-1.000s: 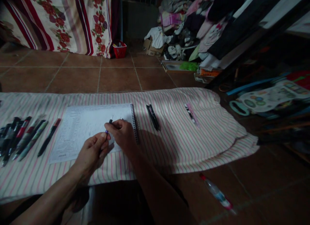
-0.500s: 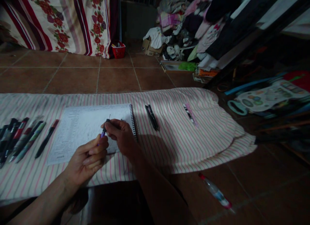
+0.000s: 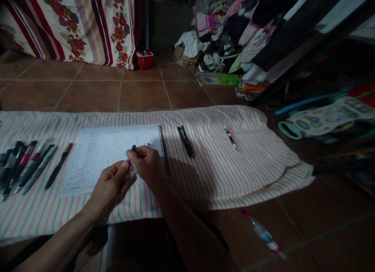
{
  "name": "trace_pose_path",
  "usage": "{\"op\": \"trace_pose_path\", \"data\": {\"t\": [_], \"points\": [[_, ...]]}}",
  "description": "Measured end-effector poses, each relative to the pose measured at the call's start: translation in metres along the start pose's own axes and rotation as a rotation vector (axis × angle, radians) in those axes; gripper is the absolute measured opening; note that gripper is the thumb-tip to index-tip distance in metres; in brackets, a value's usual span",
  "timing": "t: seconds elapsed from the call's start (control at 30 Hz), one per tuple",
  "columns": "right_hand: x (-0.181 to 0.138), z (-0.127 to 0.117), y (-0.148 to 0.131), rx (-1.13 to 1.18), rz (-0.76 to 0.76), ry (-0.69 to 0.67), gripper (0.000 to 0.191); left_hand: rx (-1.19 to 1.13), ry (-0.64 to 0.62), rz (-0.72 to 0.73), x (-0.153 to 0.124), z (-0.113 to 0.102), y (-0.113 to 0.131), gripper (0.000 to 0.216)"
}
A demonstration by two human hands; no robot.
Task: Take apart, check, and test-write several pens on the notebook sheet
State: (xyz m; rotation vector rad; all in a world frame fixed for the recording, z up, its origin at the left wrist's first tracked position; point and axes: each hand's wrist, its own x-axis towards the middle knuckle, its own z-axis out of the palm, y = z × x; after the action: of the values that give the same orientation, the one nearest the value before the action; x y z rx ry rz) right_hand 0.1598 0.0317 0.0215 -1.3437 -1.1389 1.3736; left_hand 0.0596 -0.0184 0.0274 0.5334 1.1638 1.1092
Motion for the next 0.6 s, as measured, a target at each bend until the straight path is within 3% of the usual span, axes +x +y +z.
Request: {"op": "trace_pose_path", "data": {"t": [0.1, 0.2, 0.37, 0.43, 0.5, 0.6], "points": [[-0.004, -0.003, -0.011, 0.13, 0.067, -0.006, 0.022, -0.169, -0.144, -0.117, -0.001, -0.001, 0.006, 0.029], [-0.009, -0.008, -0.018, 0.292, 0.121, -0.134, 0.024, -0.357, -0.32, -0.259, -0.003, -0.005, 0.012, 0.023], [-0.009, -0.014, -0.016, 0.403, 0.068, -0.287, 0.025, -0.523, -0.499, -0.351, -0.007, -0.009, 0.015, 0.016], [-0.006, -0.014, -0.013, 0.43, 0.047, -0.344, 0.026, -0.477, -0.478, -0.324, -0.007, -0.008, 0.014, 0.02], [-0.003, -0.011, -0.01, 0.43, 0.047, -0.37, 0.026, -0.342, -0.365, -0.224, -0.005, -0.005, 0.012, 0.025], [0.001, -0.005, -0.005, 0.29, 0.004, -0.256, 0.027, -0.05, -0.126, -0.002, -0.002, -0.003, 0.005, 0.033]]}}
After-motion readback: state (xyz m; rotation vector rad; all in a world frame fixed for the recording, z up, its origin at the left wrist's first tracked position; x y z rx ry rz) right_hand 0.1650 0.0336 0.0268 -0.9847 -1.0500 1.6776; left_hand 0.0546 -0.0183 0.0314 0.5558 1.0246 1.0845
